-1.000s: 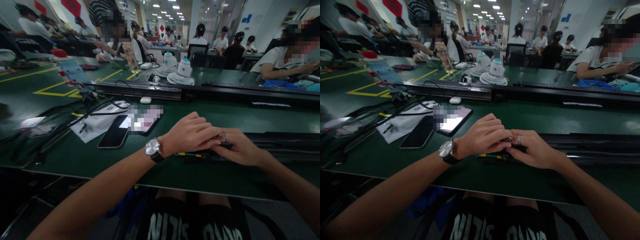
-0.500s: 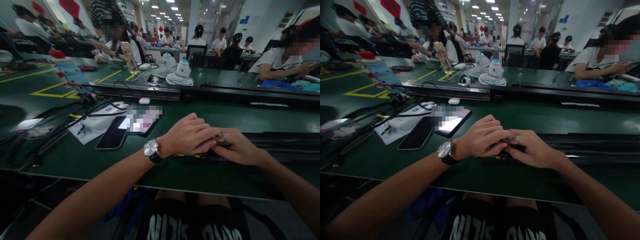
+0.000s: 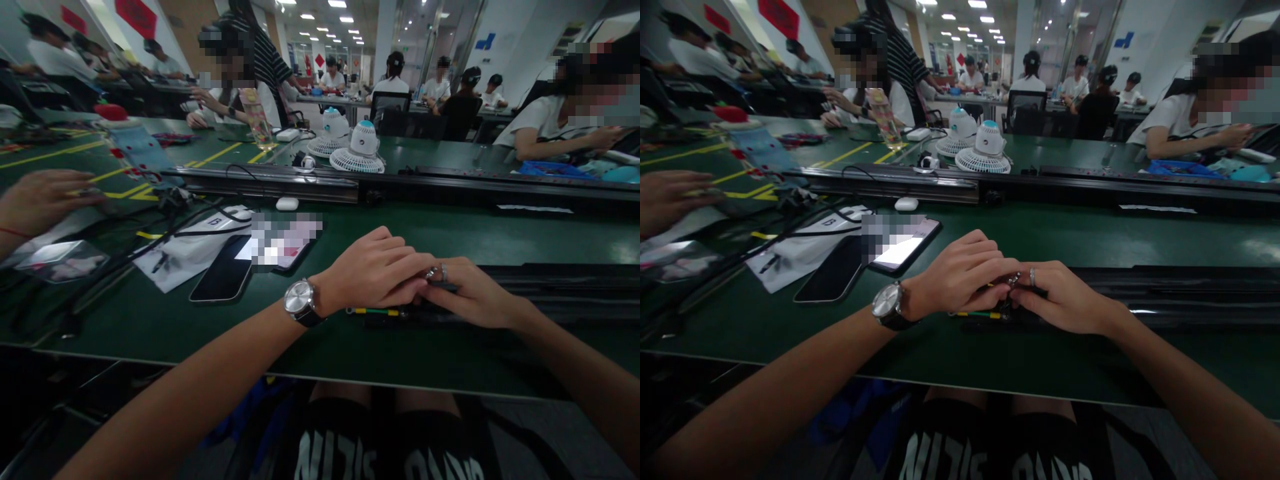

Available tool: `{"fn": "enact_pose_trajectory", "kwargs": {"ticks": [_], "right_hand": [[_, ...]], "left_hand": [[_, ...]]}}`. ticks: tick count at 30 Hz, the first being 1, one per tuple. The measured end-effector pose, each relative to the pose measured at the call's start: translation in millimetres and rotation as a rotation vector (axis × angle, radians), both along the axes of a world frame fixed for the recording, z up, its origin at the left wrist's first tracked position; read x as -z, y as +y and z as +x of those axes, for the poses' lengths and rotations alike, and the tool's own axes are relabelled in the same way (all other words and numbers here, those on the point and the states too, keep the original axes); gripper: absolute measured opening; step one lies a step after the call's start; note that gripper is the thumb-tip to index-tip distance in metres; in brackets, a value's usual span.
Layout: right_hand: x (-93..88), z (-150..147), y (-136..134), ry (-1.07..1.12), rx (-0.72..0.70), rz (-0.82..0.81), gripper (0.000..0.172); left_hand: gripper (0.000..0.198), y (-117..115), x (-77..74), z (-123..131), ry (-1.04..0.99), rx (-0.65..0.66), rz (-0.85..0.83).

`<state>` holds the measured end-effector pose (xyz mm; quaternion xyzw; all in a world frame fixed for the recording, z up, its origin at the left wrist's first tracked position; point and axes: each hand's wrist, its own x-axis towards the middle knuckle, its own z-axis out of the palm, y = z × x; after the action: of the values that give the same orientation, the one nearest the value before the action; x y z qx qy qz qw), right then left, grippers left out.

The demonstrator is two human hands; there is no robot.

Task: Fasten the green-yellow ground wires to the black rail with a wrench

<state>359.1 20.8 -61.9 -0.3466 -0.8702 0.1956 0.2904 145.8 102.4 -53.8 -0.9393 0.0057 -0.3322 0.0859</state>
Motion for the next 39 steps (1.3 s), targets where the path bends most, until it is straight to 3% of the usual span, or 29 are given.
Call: {"fn": "enact_pose_trajectory", "kwargs": {"ticks": [7, 15, 19, 24, 39], "right_hand": [[1.5, 4.6, 0.4, 0.119, 0.109, 0.094, 0.018], [10.2, 7.5, 10.1, 0.355, 0.366, -0.039, 0.012], [13.7, 2.7, 12.9, 0.369, 0.360, -0.153, 0.013], [14.7, -2.2, 13.7, 0.354, 0.378, -0.223, 0.014], [11.9, -20.6, 21.8, 0.297, 0.351, -0.316, 0.011]], "left_hand": [[0.029, 2.5, -2.5, -1.3, 0.006, -0.023, -0.105], [0.021, 14.7, 0.0, -1.9, 0.149, -0.249, -0.167], [0.020, 24.0, 6.9, -4.6, 0.270, -0.314, -0.197], [0.021, 31.3, 9.1, -9.5, 0.381, -0.287, -0.229], [0.022, 39.6, 20.2, -10.2, 0.365, -0.267, -0.410]]}}
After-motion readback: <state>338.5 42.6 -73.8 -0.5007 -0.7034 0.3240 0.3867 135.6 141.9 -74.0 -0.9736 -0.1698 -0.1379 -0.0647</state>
